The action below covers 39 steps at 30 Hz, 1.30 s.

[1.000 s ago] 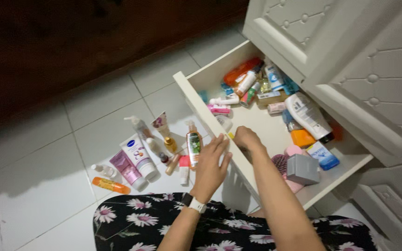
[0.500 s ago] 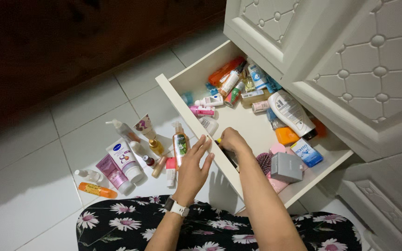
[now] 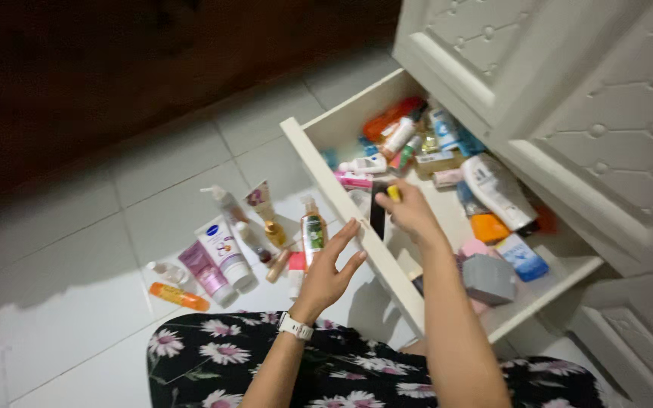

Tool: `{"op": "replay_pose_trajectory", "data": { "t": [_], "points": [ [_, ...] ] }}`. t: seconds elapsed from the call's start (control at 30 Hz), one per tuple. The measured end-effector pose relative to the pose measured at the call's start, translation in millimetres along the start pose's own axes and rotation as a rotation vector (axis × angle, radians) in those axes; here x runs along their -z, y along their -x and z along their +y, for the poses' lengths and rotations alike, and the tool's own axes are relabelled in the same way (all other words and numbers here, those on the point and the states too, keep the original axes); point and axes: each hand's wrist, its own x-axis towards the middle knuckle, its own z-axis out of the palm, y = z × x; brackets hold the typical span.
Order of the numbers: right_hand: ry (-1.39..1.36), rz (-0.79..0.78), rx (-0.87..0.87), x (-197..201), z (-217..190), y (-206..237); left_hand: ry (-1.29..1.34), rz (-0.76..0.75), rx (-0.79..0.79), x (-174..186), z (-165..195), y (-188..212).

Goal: The person sits on the floor in front of a white dresser and empties its drawers. They first remove cables, chargers and hair ties, untangle and coil the cables on the floor, then open a cosmetics drawer and take out bottles and tubes, arranging them in groups on the floor.

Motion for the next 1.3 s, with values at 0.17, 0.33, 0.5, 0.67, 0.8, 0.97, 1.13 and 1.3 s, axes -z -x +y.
{"op": "replay_pose_trajectory", "data": {
  "t": [0.17,0.33,0.5,0.67,0.8,0.97,1.13,1.3],
  "points": [
    [-0.111,0.077,0.329,-44.0,-89.5,25.2,-0.053,0.242,0.085,62.8,-35.0,18.2],
    [0.025,0.049,0.401,-108.9,-127.7,41.5,-0.190,0.536,0.188,136.2,-80.8,47.8],
    [0.311,0.061,0.452,-190.1,-93.1,15.2,-0.052,0.739,0.281,161.9,-114.3,63.0],
    [0.415,-0.001,0.280,-228.9,-44.2,-16.9,-0.066,0.720,0.313,154.5,-126.0,61.0],
    [0.447,-0.054,0.234,-242.4,-28.1,-27.4,-0.094,0.687,0.298,155.8,-126.4,60.8],
    [0.486,-0.093,0.306,-246.9,-31.2,-27.3,-0.037,0.699,0.348,161.2,-126.8,59.0],
    [0.459,-0.122,0.335,-241.0,-16.2,-34.3,-0.066,0.675,0.363,160.7,-125.9,57.7],
    [0.548,0.049,0.212,-235.9,23.0,-42.2,-0.062,0.665,0.380,159.7,-125.8,58.7]
  ]
}}
